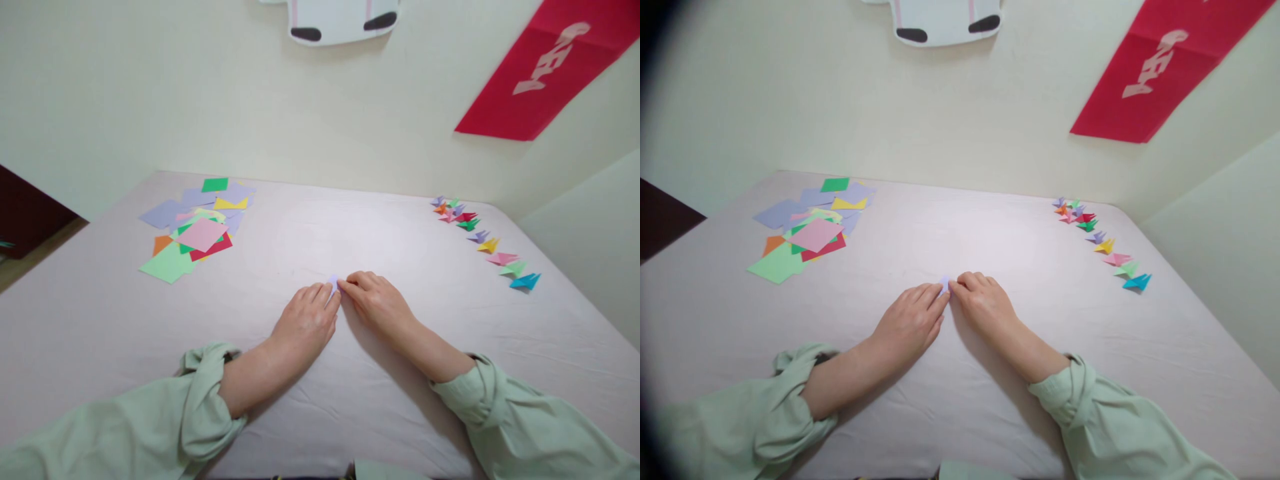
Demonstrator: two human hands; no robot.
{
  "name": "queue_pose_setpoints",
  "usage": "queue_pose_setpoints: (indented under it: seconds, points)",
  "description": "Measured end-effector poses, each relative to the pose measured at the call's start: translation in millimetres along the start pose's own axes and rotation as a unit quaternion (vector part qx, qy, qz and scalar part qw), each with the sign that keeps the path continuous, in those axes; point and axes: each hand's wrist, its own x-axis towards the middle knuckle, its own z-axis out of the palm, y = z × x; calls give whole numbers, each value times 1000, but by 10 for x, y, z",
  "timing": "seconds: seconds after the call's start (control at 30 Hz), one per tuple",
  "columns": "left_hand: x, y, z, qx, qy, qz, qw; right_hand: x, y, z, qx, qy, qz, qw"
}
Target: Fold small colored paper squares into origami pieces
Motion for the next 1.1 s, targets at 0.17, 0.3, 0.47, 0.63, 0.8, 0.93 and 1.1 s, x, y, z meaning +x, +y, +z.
queue_pose_setpoints:
  seconds: [0.17,0.3,0.47,0.63,0.8,0.93,1.1]
  points:
    - [10,-84,-22,-59,-9,1,998,-70,-70,-21,-15,0,0,1000]
    - [57,-218,-55,-119,-24,4,993,-131,-71,-34,-3,6,-11,1000]
    - [98,-264,-74,-120,-26,-4,992,-215,-62,-2,28,6,-20,999]
    - [109,-228,-106,-107,-29,-2,994,-274,-91,1,78,18,-17,997]
    - [84,-192,-115,-85,-34,3,996,-276,-96,-26,101,14,-17,995]
    - [24,-162,-90,-68,-28,13,997,-237,-2,-37,172,9,-11,985]
    - [-3,-169,-52,-79,-11,15,997,-171,107,-58,282,36,41,958]
